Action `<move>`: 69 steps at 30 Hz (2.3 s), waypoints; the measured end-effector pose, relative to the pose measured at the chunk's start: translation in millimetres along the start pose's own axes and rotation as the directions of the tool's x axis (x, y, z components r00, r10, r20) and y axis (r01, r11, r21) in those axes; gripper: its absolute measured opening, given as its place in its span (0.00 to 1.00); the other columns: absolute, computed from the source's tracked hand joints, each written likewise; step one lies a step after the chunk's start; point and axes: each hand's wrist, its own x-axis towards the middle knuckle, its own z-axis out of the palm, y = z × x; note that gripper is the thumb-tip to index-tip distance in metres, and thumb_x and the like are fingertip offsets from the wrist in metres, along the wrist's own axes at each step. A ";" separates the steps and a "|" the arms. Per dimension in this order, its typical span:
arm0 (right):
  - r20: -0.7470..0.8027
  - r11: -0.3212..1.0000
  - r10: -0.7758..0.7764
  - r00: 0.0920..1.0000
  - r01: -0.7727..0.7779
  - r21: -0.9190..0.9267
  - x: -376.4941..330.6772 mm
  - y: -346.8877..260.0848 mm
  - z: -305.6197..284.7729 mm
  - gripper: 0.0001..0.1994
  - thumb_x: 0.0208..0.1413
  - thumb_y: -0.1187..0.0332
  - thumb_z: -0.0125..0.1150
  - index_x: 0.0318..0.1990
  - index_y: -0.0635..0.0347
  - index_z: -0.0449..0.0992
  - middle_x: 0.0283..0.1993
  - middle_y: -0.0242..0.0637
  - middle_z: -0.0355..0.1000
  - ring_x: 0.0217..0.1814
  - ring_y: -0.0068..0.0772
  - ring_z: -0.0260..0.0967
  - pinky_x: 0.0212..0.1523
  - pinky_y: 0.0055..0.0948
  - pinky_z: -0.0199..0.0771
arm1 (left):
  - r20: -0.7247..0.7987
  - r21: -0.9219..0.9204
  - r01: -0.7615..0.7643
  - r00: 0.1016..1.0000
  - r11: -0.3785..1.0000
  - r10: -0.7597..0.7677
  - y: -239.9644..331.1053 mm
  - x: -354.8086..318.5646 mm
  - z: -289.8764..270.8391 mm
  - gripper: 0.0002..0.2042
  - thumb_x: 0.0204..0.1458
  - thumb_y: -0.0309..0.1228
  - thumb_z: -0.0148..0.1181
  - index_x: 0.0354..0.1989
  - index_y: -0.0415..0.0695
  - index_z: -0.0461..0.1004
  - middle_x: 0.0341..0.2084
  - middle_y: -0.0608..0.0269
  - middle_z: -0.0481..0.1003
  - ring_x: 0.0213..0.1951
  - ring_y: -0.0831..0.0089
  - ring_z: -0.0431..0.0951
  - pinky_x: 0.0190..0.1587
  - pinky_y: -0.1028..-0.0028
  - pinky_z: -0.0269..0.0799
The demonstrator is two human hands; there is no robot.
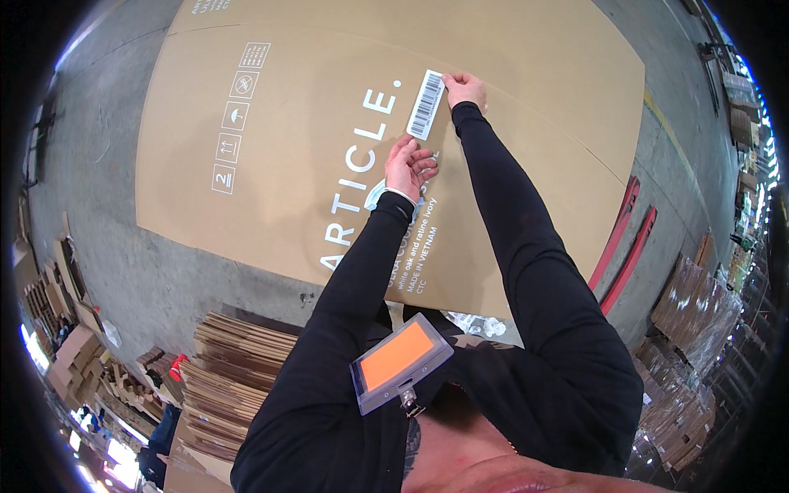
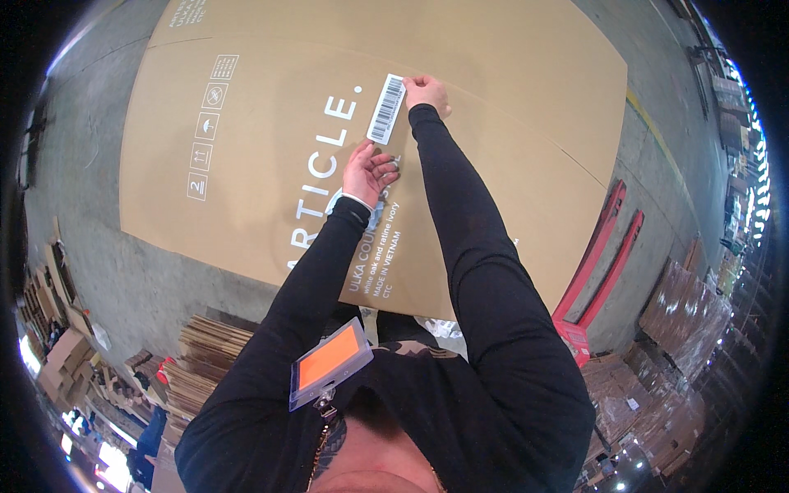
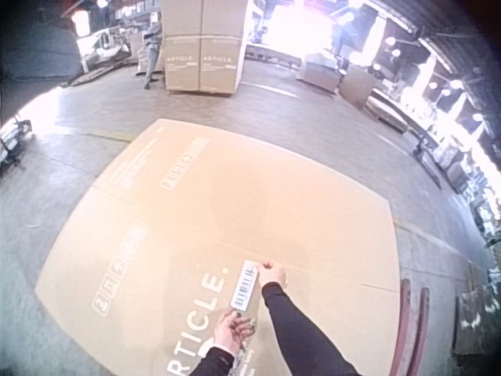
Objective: The person repeatedly picks up barcode labels, peels them from their backing, and sticks them onto large flat-packed cardboard boxes. They then lift each labeled box and place it onto a growing stack on the floor.
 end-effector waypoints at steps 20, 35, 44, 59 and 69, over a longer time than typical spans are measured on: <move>-0.048 0.975 -0.058 0.997 0.046 -0.218 -7.5 -7.1 0.6 0.14 0.46 0.50 0.64 0.34 0.45 0.80 0.41 0.31 0.76 0.47 0.34 0.72 0.48 0.41 0.63 | 0.020 0.030 0.030 0.999 0.999 -0.030 3.0 -1.3 -3.6 0.19 0.59 0.33 0.48 0.60 0.49 0.60 0.28 0.59 0.75 0.26 0.68 0.77 0.29 0.66 0.76; 0.107 0.604 -0.747 0.656 0.738 -0.300 -1.3 17.1 -18.7 0.31 0.58 0.42 0.45 0.60 0.57 0.61 0.64 0.45 0.57 0.66 0.42 0.54 0.64 0.46 0.54 | 0.069 0.040 0.050 0.996 0.998 -0.053 1.0 -4.9 -12.8 0.19 0.60 0.36 0.46 0.60 0.51 0.60 0.31 0.60 0.75 0.31 0.66 0.77 0.34 0.63 0.75; 0.431 0.240 -0.779 0.455 0.851 -0.467 -18.4 25.0 -1.2 0.42 0.56 0.32 0.28 0.71 0.49 0.41 0.75 0.33 0.33 0.77 0.34 0.28 0.70 0.61 0.27 | 0.111 0.047 0.040 0.993 0.998 -0.045 -0.2 -3.0 -14.8 0.22 0.60 0.39 0.47 0.62 0.52 0.57 0.33 0.59 0.74 0.34 0.65 0.76 0.37 0.62 0.74; 0.760 0.237 -0.610 0.224 0.967 -0.094 -185.0 110.1 -21.4 0.44 0.52 0.39 0.42 0.70 0.58 0.40 0.75 0.43 0.35 0.77 0.39 0.31 0.70 0.60 0.23 | 0.025 -0.020 0.323 0.946 0.946 -0.323 -30.5 -122.1 -83.7 0.15 0.59 0.41 0.43 0.40 0.44 0.72 0.28 0.61 0.74 0.33 0.64 0.75 0.40 0.63 0.72; 0.713 0.921 0.099 0.694 -0.336 0.199 -434.2 246.3 -135.4 0.33 0.60 0.42 0.43 0.15 0.61 0.73 0.14 0.36 0.68 0.17 0.26 0.68 0.21 0.31 0.68 | -0.127 0.867 0.436 0.662 0.242 -0.738 -29.6 -251.7 -73.4 0.08 0.53 0.33 0.54 0.33 0.40 0.74 0.27 0.56 0.78 0.29 0.66 0.79 0.32 0.69 0.76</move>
